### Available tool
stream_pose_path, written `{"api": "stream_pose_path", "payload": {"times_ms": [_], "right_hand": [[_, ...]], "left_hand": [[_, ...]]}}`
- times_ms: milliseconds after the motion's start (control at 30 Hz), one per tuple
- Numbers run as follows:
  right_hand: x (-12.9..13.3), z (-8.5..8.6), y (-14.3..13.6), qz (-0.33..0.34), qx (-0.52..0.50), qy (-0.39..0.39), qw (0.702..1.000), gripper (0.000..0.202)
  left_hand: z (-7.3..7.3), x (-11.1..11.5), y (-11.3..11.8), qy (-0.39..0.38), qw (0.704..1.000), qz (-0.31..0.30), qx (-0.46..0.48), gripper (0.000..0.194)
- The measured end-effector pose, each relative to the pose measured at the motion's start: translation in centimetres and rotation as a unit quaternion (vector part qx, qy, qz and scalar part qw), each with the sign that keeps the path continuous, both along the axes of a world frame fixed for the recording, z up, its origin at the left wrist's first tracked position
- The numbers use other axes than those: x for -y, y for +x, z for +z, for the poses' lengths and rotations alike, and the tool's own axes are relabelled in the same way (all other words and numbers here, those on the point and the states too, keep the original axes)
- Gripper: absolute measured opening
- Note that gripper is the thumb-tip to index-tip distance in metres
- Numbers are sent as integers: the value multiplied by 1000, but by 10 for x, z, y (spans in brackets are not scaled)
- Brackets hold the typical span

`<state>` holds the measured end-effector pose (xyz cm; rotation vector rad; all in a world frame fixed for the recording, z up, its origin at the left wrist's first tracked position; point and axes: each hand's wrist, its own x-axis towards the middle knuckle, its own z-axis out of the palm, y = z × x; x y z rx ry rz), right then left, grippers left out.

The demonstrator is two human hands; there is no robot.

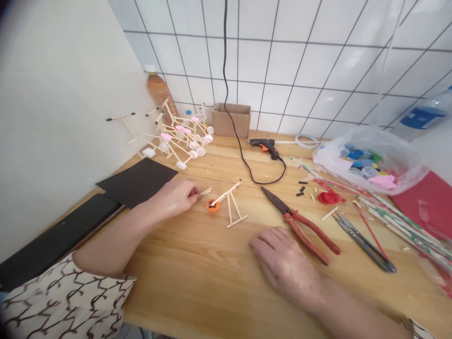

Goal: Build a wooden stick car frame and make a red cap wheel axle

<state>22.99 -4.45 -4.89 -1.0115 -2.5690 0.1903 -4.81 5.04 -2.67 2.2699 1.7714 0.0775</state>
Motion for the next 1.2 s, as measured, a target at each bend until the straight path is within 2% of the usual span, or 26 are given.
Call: {"api": "stream_pose_path", "payload": {"times_ms": [233,400,433,467,533,567,633,733,833,933,1067,1200], "right_hand": [[-1,0,2,-1,3,-14,1000,24],[-2,-2,0,5,-13,3,1000,21],[-3,-3,-1,4,-18,2,1000,21],[-3,-3,-2,2,-21,-3,1000,22],[-4,-3,-3,-3,-31,-18,999,21],[-4,-3,-4,-7,-39,-30,999,21],[-4,-1,-4,-19,-70,-69,995,19],[-4,5,-1,-52,-149,-146,977,16],[-4,10,5,-92,-236,-207,945,23],[-5,13,7,-121,-290,-247,917,24],[-5,11,2,-82,-285,-259,919,19],[-4,8,-2,-53,-244,-261,933,18]], "left_hand": [[2,4,4,21,999,-7,-33,19],[7,-5,-6,72,995,67,-11,22],[9,-4,-6,95,992,86,12,21],[13,0,-5,138,982,102,85,17],[21,13,5,190,949,70,243,12],[25,22,13,190,935,39,297,11],[32,43,32,137,923,-31,359,10],[34,70,62,40,908,-123,398,10],[27,83,83,-61,896,-123,423,12],[14,86,95,-115,886,-101,438,13],[-4,88,100,-126,880,-78,452,13],[-16,89,95,-88,900,-106,414,10]]}}
